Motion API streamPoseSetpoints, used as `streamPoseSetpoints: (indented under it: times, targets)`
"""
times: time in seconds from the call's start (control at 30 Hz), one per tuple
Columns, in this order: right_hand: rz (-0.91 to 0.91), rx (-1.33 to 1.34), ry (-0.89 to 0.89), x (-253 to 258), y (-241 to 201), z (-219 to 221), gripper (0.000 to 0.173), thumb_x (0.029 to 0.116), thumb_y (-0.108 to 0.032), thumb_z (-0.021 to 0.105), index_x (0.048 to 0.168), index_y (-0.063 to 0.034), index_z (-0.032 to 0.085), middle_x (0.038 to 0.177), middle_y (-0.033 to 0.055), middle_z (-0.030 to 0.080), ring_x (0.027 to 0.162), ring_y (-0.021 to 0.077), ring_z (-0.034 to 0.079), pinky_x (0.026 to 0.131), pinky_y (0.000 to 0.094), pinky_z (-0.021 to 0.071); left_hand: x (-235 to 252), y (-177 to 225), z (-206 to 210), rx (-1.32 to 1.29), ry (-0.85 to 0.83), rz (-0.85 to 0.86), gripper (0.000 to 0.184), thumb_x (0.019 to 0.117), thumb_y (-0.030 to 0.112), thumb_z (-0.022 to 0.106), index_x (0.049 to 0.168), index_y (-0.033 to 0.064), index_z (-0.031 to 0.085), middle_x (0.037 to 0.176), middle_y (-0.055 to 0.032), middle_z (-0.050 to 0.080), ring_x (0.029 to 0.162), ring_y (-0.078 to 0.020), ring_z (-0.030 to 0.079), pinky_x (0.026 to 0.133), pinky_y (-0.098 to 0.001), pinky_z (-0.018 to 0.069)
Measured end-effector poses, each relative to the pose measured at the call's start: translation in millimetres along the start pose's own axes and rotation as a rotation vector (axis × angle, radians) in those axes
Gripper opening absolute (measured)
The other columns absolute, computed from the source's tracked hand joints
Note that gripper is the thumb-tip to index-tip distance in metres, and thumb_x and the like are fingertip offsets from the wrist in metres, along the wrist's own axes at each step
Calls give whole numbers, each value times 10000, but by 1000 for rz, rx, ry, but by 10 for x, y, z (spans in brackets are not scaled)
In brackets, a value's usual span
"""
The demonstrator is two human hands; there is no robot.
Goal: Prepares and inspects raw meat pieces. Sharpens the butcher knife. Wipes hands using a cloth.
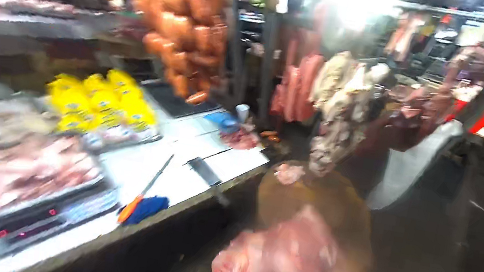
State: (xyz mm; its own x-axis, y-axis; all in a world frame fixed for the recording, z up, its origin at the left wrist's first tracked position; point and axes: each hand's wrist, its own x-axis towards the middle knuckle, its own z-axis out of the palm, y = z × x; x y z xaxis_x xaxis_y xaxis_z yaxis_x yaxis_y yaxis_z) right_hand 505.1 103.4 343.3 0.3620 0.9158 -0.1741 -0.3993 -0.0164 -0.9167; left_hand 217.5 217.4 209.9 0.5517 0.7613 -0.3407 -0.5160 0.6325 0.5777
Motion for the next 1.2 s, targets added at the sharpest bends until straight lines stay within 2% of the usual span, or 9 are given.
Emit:
streamPoseSetpoints:
  times: [0.07,0.2,0.33,0.47,0.63,0.7,0.8,0.97,1.2]
  targets:
    - [-35,10,-172,-120,324,399,624,739,-22,678,1336,-123,528,1048,34,728,916,134,720,787,357,625,-617,234,-410,3,69,123,185,779,229,709,942,142,714,823,-37,751,740,-120,726,676,-327,620]
    - [19,-121,-433,-384,683,1568,294,822,-52,589,1057,-220,646,838,-97,743,728,-13,696,648,204,602,-1991,749,-1038,-20,187,326,107,894,157,556,926,156,658,801,8,723,729,-89,695,682,-292,595]
    - [79,-116,-730,-572,1126,2752,352,833,-40,538,1141,-205,583,926,-106,750,845,-4,712,754,225,613,-3095,918,-1650,-74,392,576,74,822,232,623,828,169,663,740,21,710,688,-79,689,671,-283,591]
    - [169,-74,-927,-788,1688,3943,478,817,-62,571,1281,-165,518,1021,-74,740,916,25,716,789,250,622,-3914,937,-2173,-234,506,803,212,730,292,777,876,157,704,789,-14,738,729,-114,721,697,-308,613]
    - [300,-123,-1136,-998,2529,5433,680,797,-77,590,1454,-101,416,1158,-15,706,1019,66,699,865,297,615,-4629,1191,-2841,-364,774,995,330,660,299,833,905,120,705,787,-45,737,720,-136,728,673,-320,620]
    - [362,-138,-1206,-1051,2922,6053,701,773,-56,611,1449,-78,425,1158,15,708,1011,94,705,859,326,619,-4838,1346,-3196,-407,879,1059,416,623,328,884,931,106,713,800,-59,742,724,-150,734,670,-337,628]
    - [453,-157,-1296,-1092,3532,7045,702,740,-34,661,1412,-47,456,1107,51,713,951,123,713,813,344,624,-5100,1684,-3792,-432,1059,1102,355,674,290,786,959,102,685,808,-66,740,725,-161,734,653,-355,628]
    - [581,-266,-1382,-1247,4180,8804,666,663,-22,691,1304,-42,512,1011,67,714,849,141,713,713,340,621,-5544,2609,-4670,-481,1162,1209,372,661,300,861,948,113,716,824,-68,762,748,-161,755,689,-350,643]
    - [446,-370,-1526,-1318,4558,11280,565,755,-61,675,1309,-25,567,950,55,704,814,120,686,734,334,599,-5991,4363,-5545,-450,1111,1386,461,665,283,850,1023,65,657,862,-115,748,793,-207,757,711,-402,646]
